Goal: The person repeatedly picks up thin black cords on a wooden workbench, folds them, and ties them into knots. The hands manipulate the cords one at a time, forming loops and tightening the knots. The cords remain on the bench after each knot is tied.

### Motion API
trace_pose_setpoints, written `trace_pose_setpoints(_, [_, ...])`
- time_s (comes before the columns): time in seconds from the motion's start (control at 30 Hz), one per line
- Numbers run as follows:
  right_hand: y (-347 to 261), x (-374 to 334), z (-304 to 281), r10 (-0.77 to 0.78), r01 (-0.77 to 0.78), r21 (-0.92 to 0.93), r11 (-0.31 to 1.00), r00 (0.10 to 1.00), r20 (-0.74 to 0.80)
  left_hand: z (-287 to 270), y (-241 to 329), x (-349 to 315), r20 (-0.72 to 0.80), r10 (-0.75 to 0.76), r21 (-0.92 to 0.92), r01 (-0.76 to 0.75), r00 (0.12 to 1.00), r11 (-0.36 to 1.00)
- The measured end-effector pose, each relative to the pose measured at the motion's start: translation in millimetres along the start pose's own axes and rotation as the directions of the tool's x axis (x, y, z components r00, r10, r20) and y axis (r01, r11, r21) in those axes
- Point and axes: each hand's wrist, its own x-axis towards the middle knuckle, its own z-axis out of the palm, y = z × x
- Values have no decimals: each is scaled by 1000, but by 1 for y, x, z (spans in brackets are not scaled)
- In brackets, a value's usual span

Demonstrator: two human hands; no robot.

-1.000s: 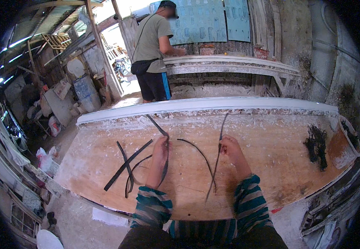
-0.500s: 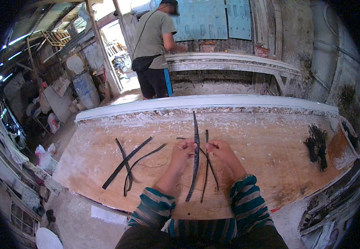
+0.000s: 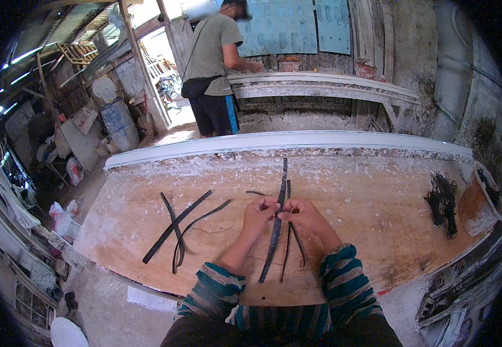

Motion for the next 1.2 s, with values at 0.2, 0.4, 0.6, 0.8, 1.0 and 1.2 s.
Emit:
trace_pose_setpoints(0.2, [27,9,-7,-26,24,-53,998,999,-26,2,-1,0,19,43,16,-43,999,999])
trace_pose_setpoints(0.4, [11,5,-8,-20,3,-126,992,992,-128,2,-3,0,98,-13,28,10,995,1000])
trace_pose_setpoints(0.6, [1,2,-7,-11,-10,-137,990,988,-151,0,-6,1,122,11,65,-19,992,998])
trace_pose_setpoints(0.8, [5,4,-10,-48,36,-94,995,991,-127,0,-5,0,132,77,117,-92,988,989])
trace_pose_setpoints(1.0, [5,5,-9,-5,-9,-110,994,992,-128,-3,-6,2,102,48,159,-64,994,985])
trace_pose_setpoints(1.2, [21,10,-11,-85,62,-149,987,984,-156,-1,-7,2,111,56,157,-73,992,985])
